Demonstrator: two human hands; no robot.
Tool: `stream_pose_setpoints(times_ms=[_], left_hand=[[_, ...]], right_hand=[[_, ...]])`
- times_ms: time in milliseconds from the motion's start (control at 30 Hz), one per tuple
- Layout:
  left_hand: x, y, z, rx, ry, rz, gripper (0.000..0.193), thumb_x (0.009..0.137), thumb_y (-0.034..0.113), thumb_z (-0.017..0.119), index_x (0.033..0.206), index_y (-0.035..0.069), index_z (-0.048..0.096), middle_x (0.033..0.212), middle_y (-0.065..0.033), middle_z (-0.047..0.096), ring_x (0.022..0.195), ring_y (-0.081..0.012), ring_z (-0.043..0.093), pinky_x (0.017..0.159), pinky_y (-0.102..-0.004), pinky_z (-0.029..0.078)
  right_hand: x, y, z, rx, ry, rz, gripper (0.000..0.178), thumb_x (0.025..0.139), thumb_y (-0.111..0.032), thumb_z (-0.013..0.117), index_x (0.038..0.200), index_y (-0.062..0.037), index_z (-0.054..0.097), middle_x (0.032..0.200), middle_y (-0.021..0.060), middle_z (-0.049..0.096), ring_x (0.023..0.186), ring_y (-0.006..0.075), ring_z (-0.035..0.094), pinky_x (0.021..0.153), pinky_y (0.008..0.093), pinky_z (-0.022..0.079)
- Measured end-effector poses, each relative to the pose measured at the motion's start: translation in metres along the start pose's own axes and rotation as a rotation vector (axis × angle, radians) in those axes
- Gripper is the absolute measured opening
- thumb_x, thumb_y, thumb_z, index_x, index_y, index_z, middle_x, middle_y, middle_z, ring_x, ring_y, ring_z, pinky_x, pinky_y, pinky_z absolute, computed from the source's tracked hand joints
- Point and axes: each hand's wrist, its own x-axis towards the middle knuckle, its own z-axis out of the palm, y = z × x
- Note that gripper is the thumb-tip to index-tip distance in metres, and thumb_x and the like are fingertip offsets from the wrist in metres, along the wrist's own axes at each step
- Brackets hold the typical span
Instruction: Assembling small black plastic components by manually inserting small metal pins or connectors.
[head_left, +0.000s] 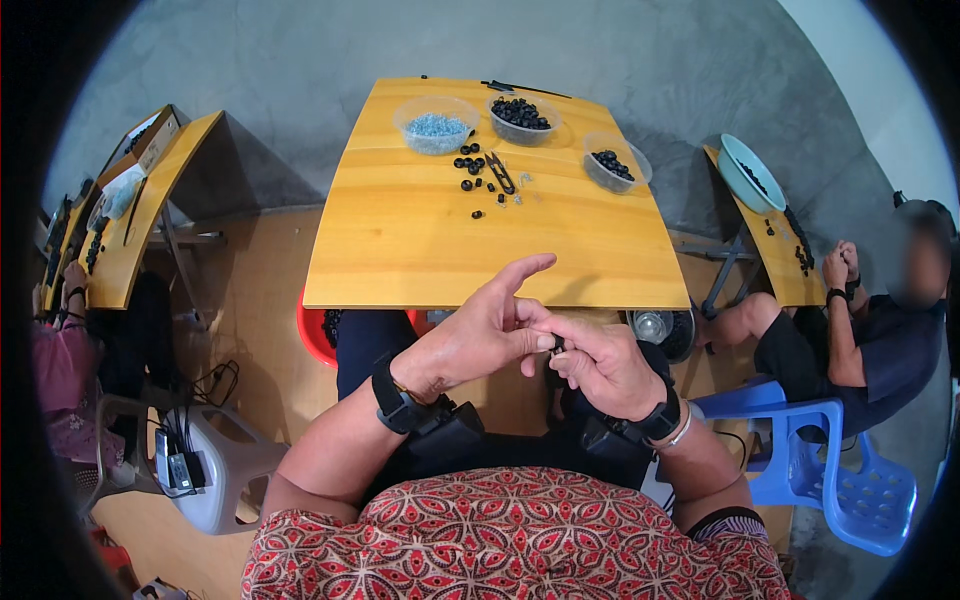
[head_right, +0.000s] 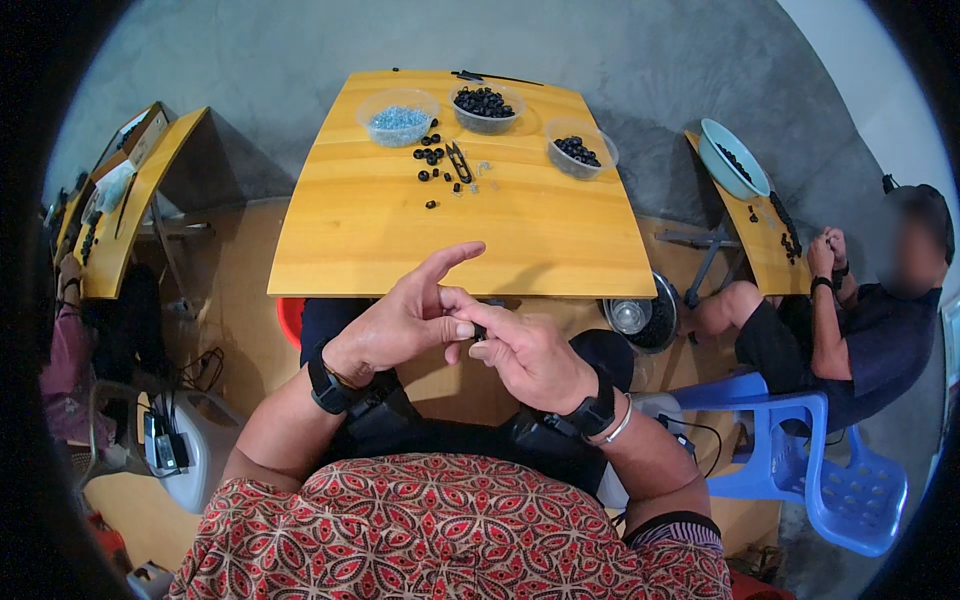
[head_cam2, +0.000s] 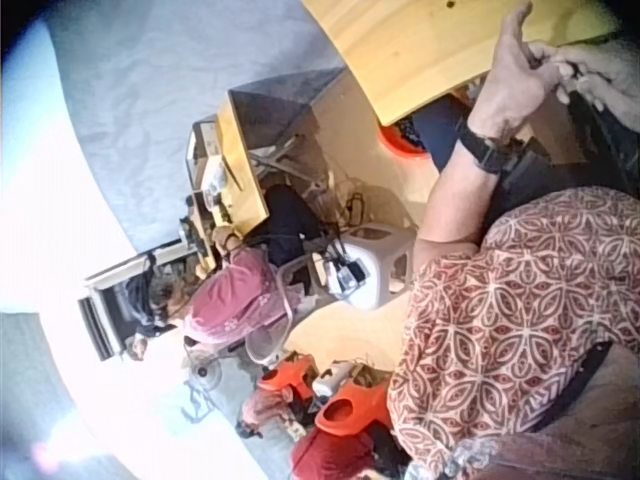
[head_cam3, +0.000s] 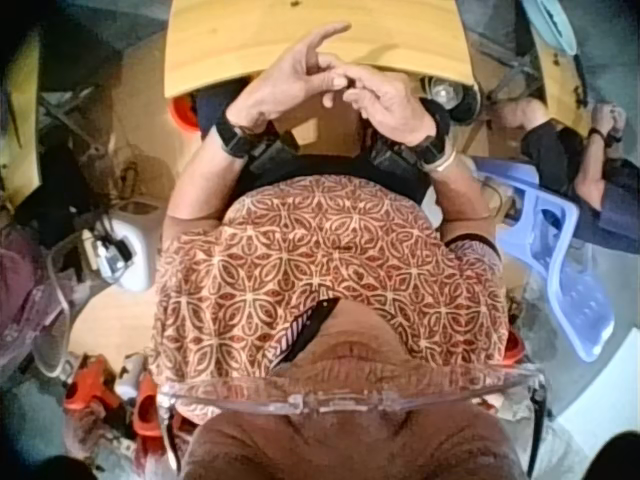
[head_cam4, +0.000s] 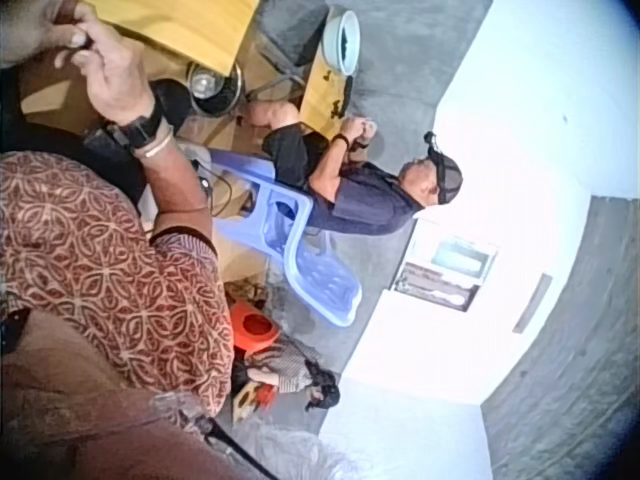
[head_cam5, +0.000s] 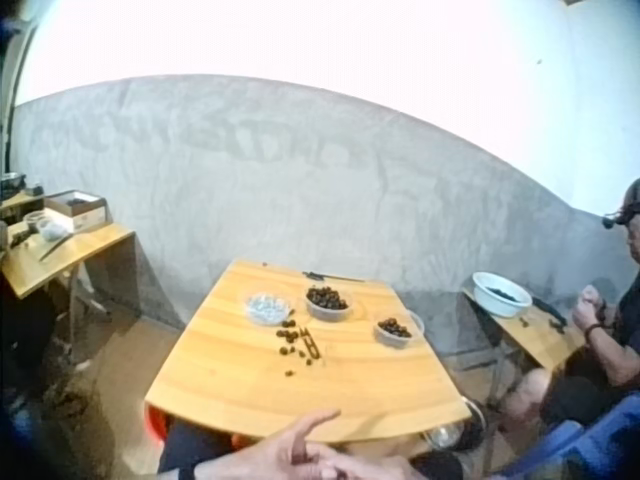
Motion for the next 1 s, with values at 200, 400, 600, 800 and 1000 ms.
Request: stream_pose_setpoints(times_ms=[200,400,600,800,1000], left_hand=[[0.002,-0.005,0.002,-0.066,0.118,-0.031,0.057,0.081,-0.002,0.054,0.130,0.003,0.026,0.088,-0.0093,0.058,0.064,-0.0121,0.056,0.060,-0.0221,0.047],[0.000,-0.010,-0.006,-0.234,-0.013,0.058,0.054,0.077,0.001,0.062,0.125,0.003,0.038,0.101,-0.0067,0.056,0.082,-0.0132,0.057,0.072,-0.0253,0.049],[0.000,-0.007,0.014,-0.065,-0.066,0.184,0.085,0.064,0.001,0.074,0.133,0.010,0.026,0.129,-0.0067,0.036,0.112,-0.0152,0.041,0.089,-0.0309,0.043],[0.009,-0.020,0.024,0.033,-0.120,0.303,0.079,0.068,0.008,0.072,0.131,0.007,0.024,0.126,-0.0102,0.038,0.113,-0.0173,0.039,0.090,-0.0292,0.041],[0.008,-0.022,0.029,0.155,-0.103,0.376,0.065,0.073,0.025,0.069,0.122,0.004,0.032,0.116,-0.0095,0.042,0.109,-0.0172,0.041,0.090,-0.0298,0.039]], right_hand=[[0.000,0.002,-0.001,0.029,0.000,0.097,0.037,0.080,0.004,0.045,0.117,-0.0012,0.046,0.077,0.0088,0.059,0.061,0.0141,0.055,0.057,0.0241,0.044],[-0.005,0.011,-0.001,-0.028,0.129,0.025,0.029,0.081,-0.003,0.050,0.110,-0.0009,0.048,0.077,0.0090,0.057,0.063,0.0172,0.056,0.058,0.0274,0.045],[-0.001,0.002,0.003,-0.194,0.179,-0.043,0.033,0.078,-0.004,0.054,0.109,-0.0019,0.045,0.090,0.0135,0.055,0.076,0.0280,0.057,0.064,0.0318,0.045],[-0.001,-0.009,0.007,-0.330,0.208,-0.164,0.038,0.074,0.001,0.055,0.110,-0.0008,0.043,0.096,0.0167,0.051,0.081,0.0321,0.054,0.066,0.0339,0.045],[-0.008,-0.006,0.006,-0.310,0.175,-0.157,0.040,0.071,0.004,0.055,0.109,0.0008,0.043,0.096,0.0163,0.051,0.081,0.0321,0.054,0.066,0.0342,0.045]])
